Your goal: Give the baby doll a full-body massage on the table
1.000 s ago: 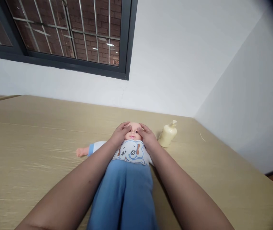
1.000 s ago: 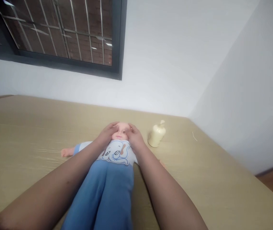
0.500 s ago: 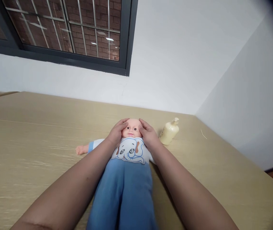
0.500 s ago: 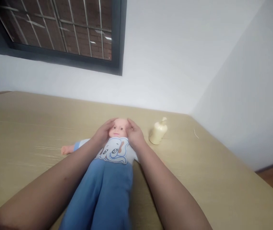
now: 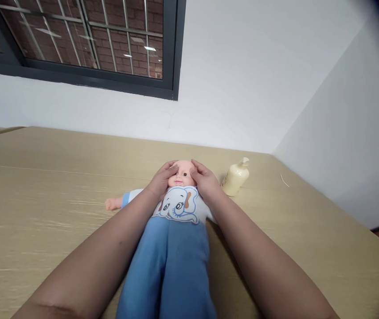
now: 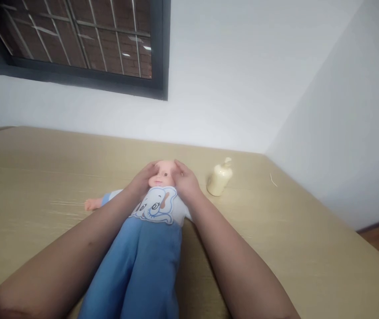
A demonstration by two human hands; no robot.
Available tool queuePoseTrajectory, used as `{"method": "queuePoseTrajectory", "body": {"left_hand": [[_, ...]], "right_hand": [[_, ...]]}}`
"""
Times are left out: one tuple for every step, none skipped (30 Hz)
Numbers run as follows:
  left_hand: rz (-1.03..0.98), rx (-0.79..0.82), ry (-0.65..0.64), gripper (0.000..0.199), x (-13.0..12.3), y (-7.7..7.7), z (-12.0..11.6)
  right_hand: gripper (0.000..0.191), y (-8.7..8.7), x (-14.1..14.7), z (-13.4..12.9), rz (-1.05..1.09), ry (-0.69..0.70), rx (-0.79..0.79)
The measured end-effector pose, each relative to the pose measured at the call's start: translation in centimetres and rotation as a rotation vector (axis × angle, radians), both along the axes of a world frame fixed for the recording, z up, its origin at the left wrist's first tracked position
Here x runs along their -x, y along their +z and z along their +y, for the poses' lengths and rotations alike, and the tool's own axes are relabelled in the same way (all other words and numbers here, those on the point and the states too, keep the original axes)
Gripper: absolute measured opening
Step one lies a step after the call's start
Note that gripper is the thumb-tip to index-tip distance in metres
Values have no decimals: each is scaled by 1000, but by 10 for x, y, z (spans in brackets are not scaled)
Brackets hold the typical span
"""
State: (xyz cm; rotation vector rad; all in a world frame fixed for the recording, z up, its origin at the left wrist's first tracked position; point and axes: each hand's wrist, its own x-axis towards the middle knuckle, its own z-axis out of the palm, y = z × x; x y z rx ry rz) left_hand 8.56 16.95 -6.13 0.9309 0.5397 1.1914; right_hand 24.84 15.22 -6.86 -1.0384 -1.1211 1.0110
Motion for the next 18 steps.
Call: {"method": "queuePoseTrajectory", "body": {"left_hand": [[4,3,6,47,0,0,1],[8,4,12,47,-1,0,1],[11,5,18,46,-1,0,1],[15,6,22,46,-1,-1,2],[18,6,26,46,-1,-1,2],[22,6,29,47,-2,-1,2],[25,5,31,47,-2,-1,2],[28,3,33,47,-2,-1,2],[31,1,36,47,-2,-1,2],[35,0,39,47,-2,0,1],[39,0,44,47,-3,1,0],[43,1,48,47,-3,1,-1],[47,1,55,48,-3,2,-2],[50,1,63,48,-3,3,-2],[52,1,74,49,-3,4,-3],[55,1,85,51,-4,4,-4],[57,0,97,51,-4,5,-5],[60,0,106,52,-4,5,-5]], "right_hand": [[47,0,0,0,6,4,4],[47,-1,0,1,13,8,9],[47,-1,1,1,22,10,16],[47,-1,1,2,31,13,23],[48,-2,1,2,39,16,30],[48,-2,1,2,46,18,35],[49,-2,1,2,48,19,37],[49,-3,0,2,46,20,36],[49,-3,0,2,39,20,35],[49,-3,0,2,29,19,34],[49,-3,0,2,16,20,35],[50,-3,0,2,1,21,36],[50,-3,0,1,-14,20,38],[51,-3,0,1,-30,18,40],[53,-2,0,0,-48,14,42],[55,-1,0,-1,-68,7,42],[57,0,0,-1,-91,-3,43],[59,1,1,-2,-117,-15,44]]}}
